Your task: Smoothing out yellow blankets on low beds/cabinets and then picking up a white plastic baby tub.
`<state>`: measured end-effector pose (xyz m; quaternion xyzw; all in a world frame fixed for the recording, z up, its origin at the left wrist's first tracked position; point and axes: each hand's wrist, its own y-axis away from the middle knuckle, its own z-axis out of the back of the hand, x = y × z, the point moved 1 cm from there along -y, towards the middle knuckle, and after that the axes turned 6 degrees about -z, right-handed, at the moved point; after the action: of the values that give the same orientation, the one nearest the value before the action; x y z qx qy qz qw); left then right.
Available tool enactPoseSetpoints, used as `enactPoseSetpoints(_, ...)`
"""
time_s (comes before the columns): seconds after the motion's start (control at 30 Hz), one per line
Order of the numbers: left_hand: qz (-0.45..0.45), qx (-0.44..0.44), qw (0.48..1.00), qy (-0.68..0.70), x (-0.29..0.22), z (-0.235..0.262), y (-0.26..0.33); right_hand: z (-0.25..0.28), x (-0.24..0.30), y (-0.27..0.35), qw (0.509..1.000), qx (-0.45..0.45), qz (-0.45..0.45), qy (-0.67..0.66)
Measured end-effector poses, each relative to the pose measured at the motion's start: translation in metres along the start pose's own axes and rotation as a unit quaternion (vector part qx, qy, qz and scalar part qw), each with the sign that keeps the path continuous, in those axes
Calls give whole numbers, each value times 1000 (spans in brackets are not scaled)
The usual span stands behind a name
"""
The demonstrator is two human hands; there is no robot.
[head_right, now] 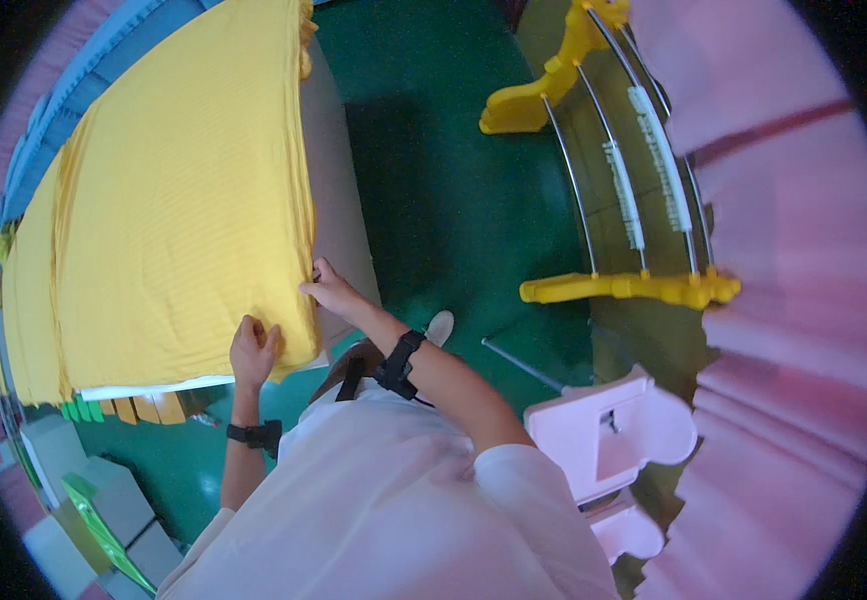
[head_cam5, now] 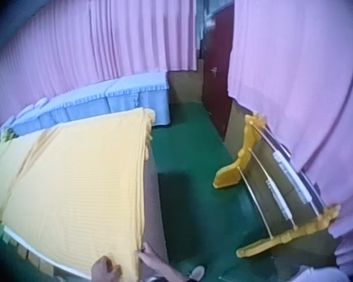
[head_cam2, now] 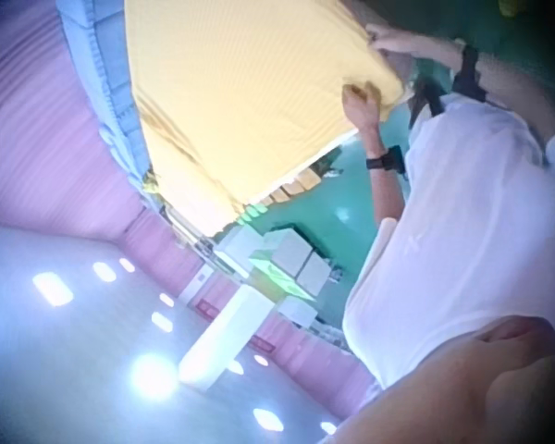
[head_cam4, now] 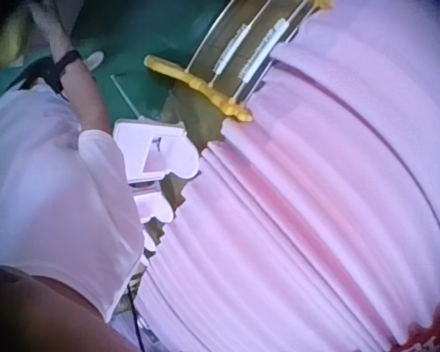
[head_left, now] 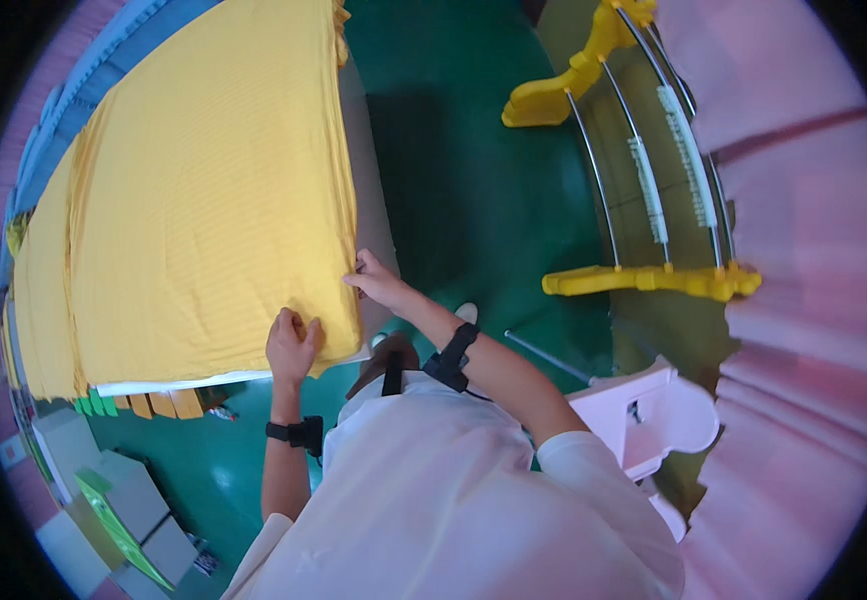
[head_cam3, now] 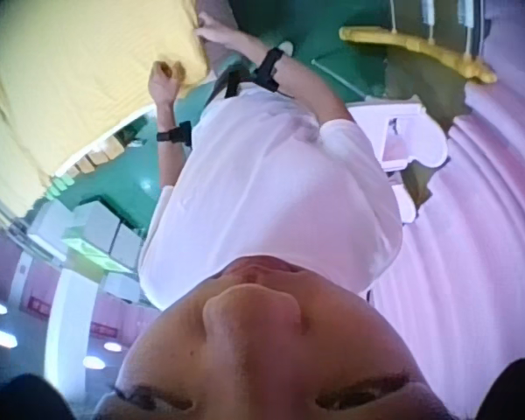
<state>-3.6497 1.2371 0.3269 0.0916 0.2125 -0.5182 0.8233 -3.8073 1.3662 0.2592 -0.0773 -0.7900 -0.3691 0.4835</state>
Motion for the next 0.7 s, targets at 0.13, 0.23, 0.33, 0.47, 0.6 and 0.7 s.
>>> enactPoseSetpoints(0.13, 80, 22, 996, 43, 0, -3, -13, 20, 33, -14, 999, -4, -6, -54)
enactPoseSetpoints(0.23, 113, 14, 993, 39, -7, -3, -17, 31, 65, -26, 982, 91, -11, -166)
enactPoseSetpoints(0.33, 136, -9, 990, 20, -10, -5, -20, 36, 79, -45, 951, 167, -44, -256)
enactPoseSetpoints(0.47, 159, -48, 986, 25, -10, -2, -22, 38, 83, -64, 913, 223, -158, -303)
enactPoseSetpoints(0.6, 194, -72, 977, 42, -15, 9, -28, 47, 116, -85, 826, 244, -236, -449)
enactPoseSetpoints(0.7, 232, -48, 971, 42, -14, 13, -31, 56, 130, -101, 853, 287, -246, -359)
